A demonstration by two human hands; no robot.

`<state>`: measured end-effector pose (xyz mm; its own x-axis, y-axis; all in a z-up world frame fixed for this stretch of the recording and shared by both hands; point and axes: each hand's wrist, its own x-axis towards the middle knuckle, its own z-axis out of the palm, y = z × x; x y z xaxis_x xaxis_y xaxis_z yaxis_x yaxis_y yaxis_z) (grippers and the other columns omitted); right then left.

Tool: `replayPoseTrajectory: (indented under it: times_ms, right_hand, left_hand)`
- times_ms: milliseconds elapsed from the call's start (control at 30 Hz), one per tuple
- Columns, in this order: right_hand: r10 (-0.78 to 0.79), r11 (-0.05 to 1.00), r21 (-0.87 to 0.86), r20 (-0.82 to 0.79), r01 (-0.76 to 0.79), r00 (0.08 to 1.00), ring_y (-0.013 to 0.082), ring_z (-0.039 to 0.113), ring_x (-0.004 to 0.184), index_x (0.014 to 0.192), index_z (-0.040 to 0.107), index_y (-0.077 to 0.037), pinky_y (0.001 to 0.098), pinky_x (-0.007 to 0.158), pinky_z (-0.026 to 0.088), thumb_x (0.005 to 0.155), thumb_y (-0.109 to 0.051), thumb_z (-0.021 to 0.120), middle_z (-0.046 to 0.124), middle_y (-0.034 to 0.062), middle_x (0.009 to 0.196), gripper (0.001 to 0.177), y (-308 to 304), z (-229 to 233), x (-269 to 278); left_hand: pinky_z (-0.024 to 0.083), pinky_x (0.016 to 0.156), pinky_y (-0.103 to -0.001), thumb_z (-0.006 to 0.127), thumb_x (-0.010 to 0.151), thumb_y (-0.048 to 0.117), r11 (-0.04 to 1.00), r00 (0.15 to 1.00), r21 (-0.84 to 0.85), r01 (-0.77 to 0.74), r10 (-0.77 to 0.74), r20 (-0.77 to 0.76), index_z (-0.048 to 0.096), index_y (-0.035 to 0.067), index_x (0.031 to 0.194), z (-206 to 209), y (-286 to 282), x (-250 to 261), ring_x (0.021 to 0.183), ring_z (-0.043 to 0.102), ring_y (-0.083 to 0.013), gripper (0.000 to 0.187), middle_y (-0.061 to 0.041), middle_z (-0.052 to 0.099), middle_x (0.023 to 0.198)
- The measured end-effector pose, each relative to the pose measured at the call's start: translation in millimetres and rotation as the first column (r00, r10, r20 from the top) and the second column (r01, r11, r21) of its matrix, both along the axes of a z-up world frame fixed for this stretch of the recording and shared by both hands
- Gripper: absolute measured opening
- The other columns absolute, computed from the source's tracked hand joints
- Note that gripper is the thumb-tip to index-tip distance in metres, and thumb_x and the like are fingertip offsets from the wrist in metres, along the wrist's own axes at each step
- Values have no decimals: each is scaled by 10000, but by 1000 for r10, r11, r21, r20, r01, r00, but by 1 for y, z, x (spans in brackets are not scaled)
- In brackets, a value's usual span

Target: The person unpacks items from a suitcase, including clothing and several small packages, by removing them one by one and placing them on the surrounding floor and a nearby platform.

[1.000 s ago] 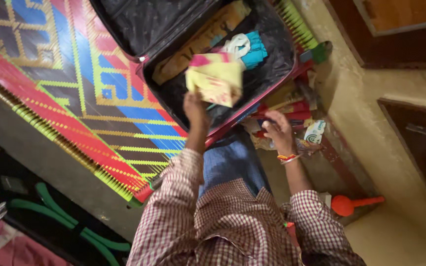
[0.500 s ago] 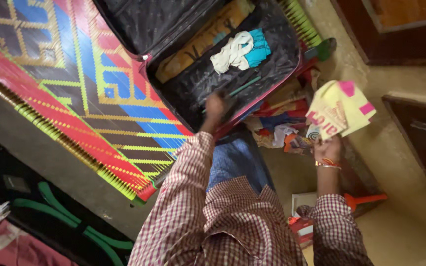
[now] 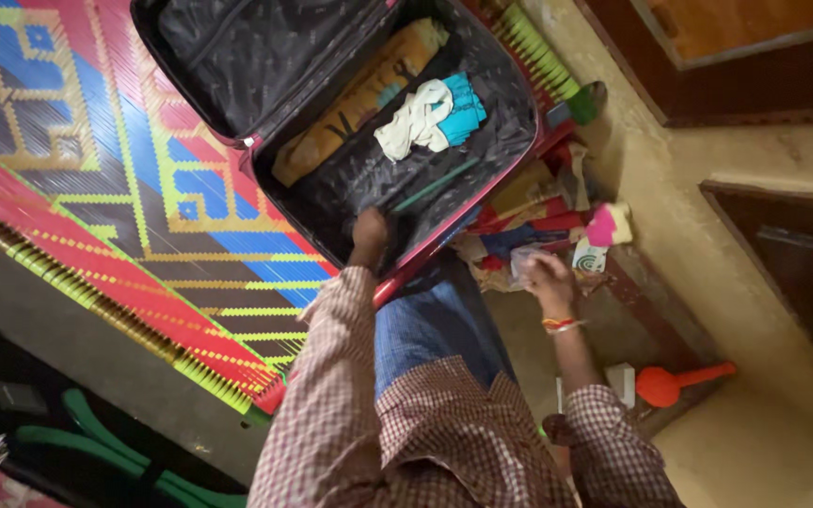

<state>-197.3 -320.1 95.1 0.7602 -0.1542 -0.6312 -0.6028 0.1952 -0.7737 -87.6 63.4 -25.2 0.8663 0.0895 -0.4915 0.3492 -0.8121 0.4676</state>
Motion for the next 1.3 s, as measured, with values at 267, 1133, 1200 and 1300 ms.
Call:
replayPoseTrajectory:
  times_ms: [267,1133,1200,1300]
  right_hand:
    - [145,987,47,116,-151,983,66,664,751,1352,508,-101,205,633,556,920,-241,684,705,13,1198,487,95,94,80]
    - [-32,971,236,-17,35,999,106,580,709,1153,691,-13,227,570,472,1074,-152,742,630,28,917,168,-35,-5,-3]
    - [-102,993,56,-67,106,993,130,623,752,1192,679,-12,236,592,476,960,-142,770,684,65,977,281,-13,-2,15]
    - [-1,997,83,5,0,1000,148,702,846,1263,622,-40,245,689,570,888,-152,739,751,70,1120,408,21,35,48]
  left_hand:
    - [537,700,-396,753,891,267,843,979,-521,131,-193,-66,723,79,1208,180,-30,9,743,692,-247,370,-184,735,899]
    - [515,646,-341,851,822,201,284,650,-689,-667,674,-351,648,-38,1161,-26,-72,131,772,648,-214,462,-106,716,948]
    - [501,634,-350,795,858,130,-30,537,-786,-618,714,-449,628,-27,1193,-8,-77,128,766,642,-231,406,-112,710,961]
    - [565,752,-315,670,844,54,-214,629,-837,-505,573,-526,598,57,1277,47,-78,89,913,705,-193,439,-66,722,1103]
